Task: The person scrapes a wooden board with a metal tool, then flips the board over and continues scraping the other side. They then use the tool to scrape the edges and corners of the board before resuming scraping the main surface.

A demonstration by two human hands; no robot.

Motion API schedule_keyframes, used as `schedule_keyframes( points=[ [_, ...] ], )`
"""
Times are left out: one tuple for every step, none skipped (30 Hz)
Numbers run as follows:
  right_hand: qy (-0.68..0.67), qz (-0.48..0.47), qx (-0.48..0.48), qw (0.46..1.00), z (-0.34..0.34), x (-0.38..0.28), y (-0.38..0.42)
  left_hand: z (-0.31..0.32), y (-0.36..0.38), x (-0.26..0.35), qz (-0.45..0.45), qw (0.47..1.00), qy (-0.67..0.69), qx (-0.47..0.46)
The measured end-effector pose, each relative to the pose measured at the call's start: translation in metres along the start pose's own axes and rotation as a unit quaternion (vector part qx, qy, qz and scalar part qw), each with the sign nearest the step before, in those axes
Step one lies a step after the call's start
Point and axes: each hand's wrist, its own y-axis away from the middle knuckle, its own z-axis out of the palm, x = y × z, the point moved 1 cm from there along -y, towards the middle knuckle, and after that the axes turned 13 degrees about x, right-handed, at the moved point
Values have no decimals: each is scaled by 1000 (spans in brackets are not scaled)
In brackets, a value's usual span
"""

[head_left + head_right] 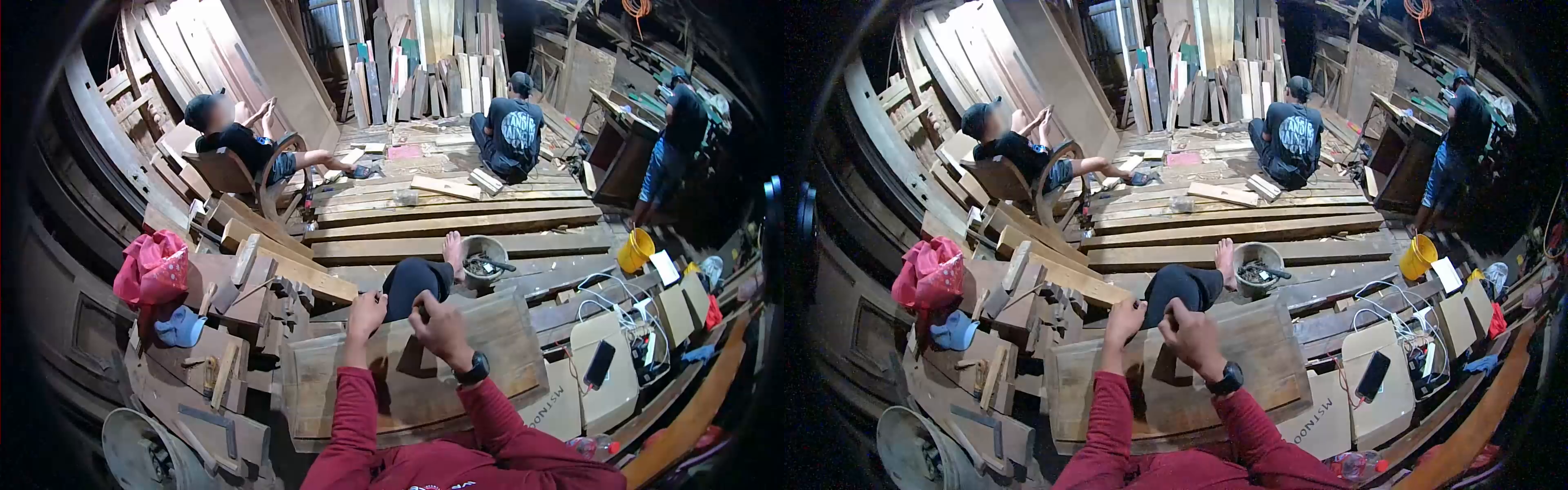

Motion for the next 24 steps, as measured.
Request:
schedule_keyframes(
  points=[
    [10,1,-5,1000,4,-2,4,1,1,1,5,1000,1,3],
    [37,-28,-48,998,16,7,10,1,2,1,2,1000,5,1],
    [11,-53,-101,993,24,7,13,1,3,4,0,1000,10,1],
    [-18,-58,-105,993,25,8,18,-2,2,6,-1,1000,13,3],
    [-49,-62,-108,991,25,10,23,-2,3,7,-19,1000,3,4],
    [-27,-54,-82,995,17,3,17,-3,1,8,-12,1000,9,6],
    [-4,-43,-61,997,6,-4,12,-1,4,4,-12,1000,17,5],
    [-14,-56,-4,998,-3,-11,5,0,7,0,-13,1000,13,6],
    [8,-39,9,999,-7,-8,3,1,3,-2,-8,1000,12,10],
    [15,-21,7,1000,-5,-7,3,2,1,-3,-4,1000,13,14],
    [23,-3,5,1000,-2,-3,3,4,2,-4,-10,1000,11,11],
    [28,-13,-36,999,4,2,8,5,2,-3,-15,1000,9,10],
    [32,-25,-75,996,12,5,16,5,2,-2,-20,1000,8,10],
    [35,-38,-115,992,20,10,19,5,1,-1,-25,1000,15,6],
    [-19,-61,-129,990,17,6,19,-1,3,5,-32,999,7,-4],
    [-29,-58,-100,993,14,4,16,0,2,3,-21,1000,8,-4],
    [-37,-55,-73,995,9,3,11,1,3,0,-12,1000,10,-4],
    [-32,-32,-26,999,3,3,6,-1,4,-4,-19,1000,9,1],
    [-10,34,-5,999,1,6,3,-1,4,-5,-22,1000,9,6],
    [-6,33,9,999,0,7,1,2,3,-4,-25,1000,12,8],
    [1,35,24,999,1,7,2,1,1,-2,-37,999,5,-3],
    [21,8,-25,999,8,9,7,0,2,0,-32,999,10,-2],
    [40,-20,-74,996,16,12,14,0,2,3,-26,1000,15,1],
    [9,-55,-124,991,20,9,19,3,2,3,-17,1000,20,10]
  ],
)
